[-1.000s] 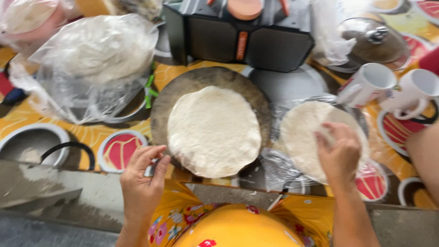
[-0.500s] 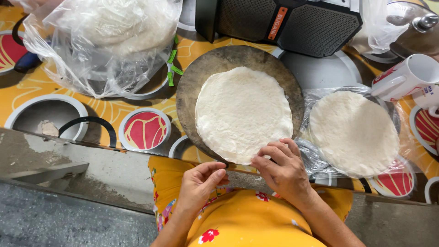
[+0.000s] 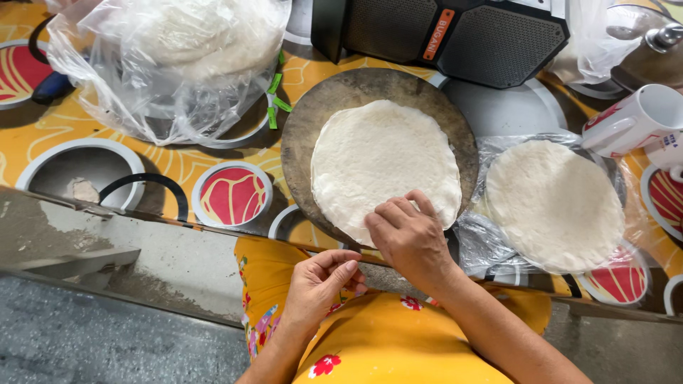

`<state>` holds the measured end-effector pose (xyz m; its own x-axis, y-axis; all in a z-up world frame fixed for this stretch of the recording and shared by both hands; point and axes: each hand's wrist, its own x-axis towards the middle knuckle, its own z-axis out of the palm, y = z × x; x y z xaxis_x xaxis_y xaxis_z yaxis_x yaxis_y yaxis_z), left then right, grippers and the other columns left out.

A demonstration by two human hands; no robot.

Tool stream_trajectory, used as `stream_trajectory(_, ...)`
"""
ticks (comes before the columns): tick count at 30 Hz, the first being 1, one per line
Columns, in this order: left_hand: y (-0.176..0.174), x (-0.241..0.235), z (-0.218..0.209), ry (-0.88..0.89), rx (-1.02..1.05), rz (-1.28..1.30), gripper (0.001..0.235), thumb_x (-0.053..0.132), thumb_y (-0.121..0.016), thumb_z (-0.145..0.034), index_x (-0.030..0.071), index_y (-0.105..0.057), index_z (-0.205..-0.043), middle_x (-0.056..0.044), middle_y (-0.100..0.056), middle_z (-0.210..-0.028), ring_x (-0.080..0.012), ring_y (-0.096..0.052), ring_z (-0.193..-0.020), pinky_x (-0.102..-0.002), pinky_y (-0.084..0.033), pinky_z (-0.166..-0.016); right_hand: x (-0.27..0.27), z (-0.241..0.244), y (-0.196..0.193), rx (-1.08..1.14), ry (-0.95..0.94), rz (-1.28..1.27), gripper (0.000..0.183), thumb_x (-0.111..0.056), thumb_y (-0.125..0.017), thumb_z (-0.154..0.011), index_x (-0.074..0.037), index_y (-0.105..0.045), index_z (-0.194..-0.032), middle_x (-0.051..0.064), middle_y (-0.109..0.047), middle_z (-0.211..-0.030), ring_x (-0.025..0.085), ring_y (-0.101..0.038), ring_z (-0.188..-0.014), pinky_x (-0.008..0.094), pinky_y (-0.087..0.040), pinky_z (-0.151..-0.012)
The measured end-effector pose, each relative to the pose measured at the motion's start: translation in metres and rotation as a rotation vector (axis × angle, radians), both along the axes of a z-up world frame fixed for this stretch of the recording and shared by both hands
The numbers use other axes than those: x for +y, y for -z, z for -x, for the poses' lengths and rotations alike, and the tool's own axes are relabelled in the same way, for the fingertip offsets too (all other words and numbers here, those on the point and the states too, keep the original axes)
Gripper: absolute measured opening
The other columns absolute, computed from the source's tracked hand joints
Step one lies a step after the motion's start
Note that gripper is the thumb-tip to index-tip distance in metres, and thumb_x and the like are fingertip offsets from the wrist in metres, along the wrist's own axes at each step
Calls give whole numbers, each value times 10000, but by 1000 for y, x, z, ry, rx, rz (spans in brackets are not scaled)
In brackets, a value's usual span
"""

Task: The person separates thin white food wraps from a stack on a wooden board by hand, peeling them one at a time and placing them onto separate plastic-covered stacks on the table.

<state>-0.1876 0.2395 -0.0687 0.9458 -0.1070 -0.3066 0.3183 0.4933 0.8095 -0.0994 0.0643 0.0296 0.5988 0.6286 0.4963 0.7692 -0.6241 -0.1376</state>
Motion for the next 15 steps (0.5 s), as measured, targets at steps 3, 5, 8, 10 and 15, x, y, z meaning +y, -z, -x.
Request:
stream_trajectory(3, -1, 3, 3, 2, -9, 4, 242, 99, -674, -959, -77, -704, -1122, -128, -754, -839, -171, -719, -695, -297, -593, -655, -1, 0, -2, 27, -21, -59, 87, -132, -756, -884, -60, -732, -926, 63, -707, -955, 227, -656, -976, 426, -439, -938)
stream_trajectory(5, -1, 4, 1, -4, -12, -1, 243, 100, -671, -959, -73, -702, -1126, -129, -758, -838, -170, -716, -691, -293, -590, -657, -1, -1, -3, 55, -38, -87, 143, -163, -770, -852, -50, -738, -934, 73, -704, -955, 239, -650, -967, 428, -430, -919)
stream_trajectory(8, -1, 2, 1, 7, -32, 14, 246, 102, -669, -973, -81, -702, -1134, -127, -752, -842, -164, -709, -699, -291, -584, -657, -1, 2, -1, 84, -43, -71, 193, -191, -787, -818, -44, -744, -934, 70, -694, -930, 244, -647, -946, 426, -425, -904)
stream_trajectory(10, -2, 0, 1, 6, -31, 30, 248, 104, -665, -975, -79, -700, -1138, -127, -750, -841, -164, -712, -701, -288, -581, -655, 0, 2, 2, 106, -38, -70, 130, -168, -781, -823, -69, -745, -900, 49, -687, -900, 232, -649, -934, 423, -424, -914)
stream_trajectory(15, -3, 8, 2, -25, -39, 18, 242, 100, -671, -966, -78, -700, -1127, -130, -749, -833, -169, -712, -688, -293, -587, -653, 7, -2, 8, 104, -4, -67, 48, -91, -746, -845, -74, -723, -883, 44, -689, -904, 229, -651, -943, 409, -433, -941)
